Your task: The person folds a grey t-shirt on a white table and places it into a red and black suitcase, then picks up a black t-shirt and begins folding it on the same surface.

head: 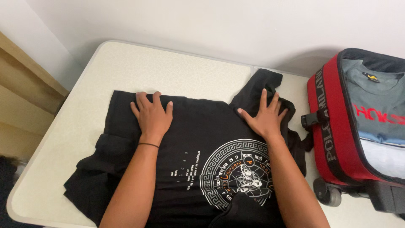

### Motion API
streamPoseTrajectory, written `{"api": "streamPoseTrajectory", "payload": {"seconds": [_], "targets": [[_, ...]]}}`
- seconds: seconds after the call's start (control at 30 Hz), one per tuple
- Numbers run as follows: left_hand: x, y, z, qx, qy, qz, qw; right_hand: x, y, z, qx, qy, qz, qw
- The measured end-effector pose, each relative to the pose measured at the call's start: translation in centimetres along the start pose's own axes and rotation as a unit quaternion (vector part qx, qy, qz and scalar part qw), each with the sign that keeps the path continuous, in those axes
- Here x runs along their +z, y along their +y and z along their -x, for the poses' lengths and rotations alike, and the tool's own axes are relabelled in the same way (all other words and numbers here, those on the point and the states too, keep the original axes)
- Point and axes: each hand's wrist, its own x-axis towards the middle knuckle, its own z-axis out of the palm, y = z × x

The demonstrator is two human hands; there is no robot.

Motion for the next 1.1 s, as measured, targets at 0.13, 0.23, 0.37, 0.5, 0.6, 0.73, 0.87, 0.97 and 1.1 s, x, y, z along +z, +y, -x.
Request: {"api": "streamPoseTrajectory", "payload": {"seconds": [0.13,0.23,0.37,0.5,0.6,0.73,0.87,0.97,1.1], "targets": [[-1.2,-2.0,0.7,-0.067,-0.067,-0.024,0.995,-0.7,-0.6,2.0,0.050,-0.003,0.005,0.999],[-1.8,-3.3,1.2,-0.097,-0.086,-0.042,0.991,-0.4,-1.0,2.6,0.083,0.002,-0.006,0.997],[-2.3,-3.8,1.8,-0.119,-0.092,-0.041,0.988,-0.2,-1.3,2.7,0.074,0.034,-0.024,0.996],[-2.8,-2.4,2.2,-0.068,-0.037,-0.049,0.996,0.0,-2.3,3.0,-0.017,0.090,-0.004,0.996],[-3.0,-0.8,2.6,0.008,0.026,-0.048,0.998,0.5,-3.1,3.3,-0.065,0.138,0.012,0.988],[-3.0,0.9,3.7,0.055,-0.008,-0.012,0.998,1.5,-3.2,4.4,-0.085,0.132,-0.021,0.987],[-3.0,1.3,4.6,0.072,-0.008,-0.021,0.997,1.8,-2.1,5.3,-0.097,0.106,-0.035,0.989],[-3.3,1.4,5.4,0.063,-0.034,-0.016,0.997,1.6,-1.5,6.3,-0.105,0.090,-0.019,0.990],[-4.0,1.8,6.6,0.046,-0.074,-0.022,0.996,1.0,-1.7,7.3,-0.093,0.055,-0.010,0.994]]}}
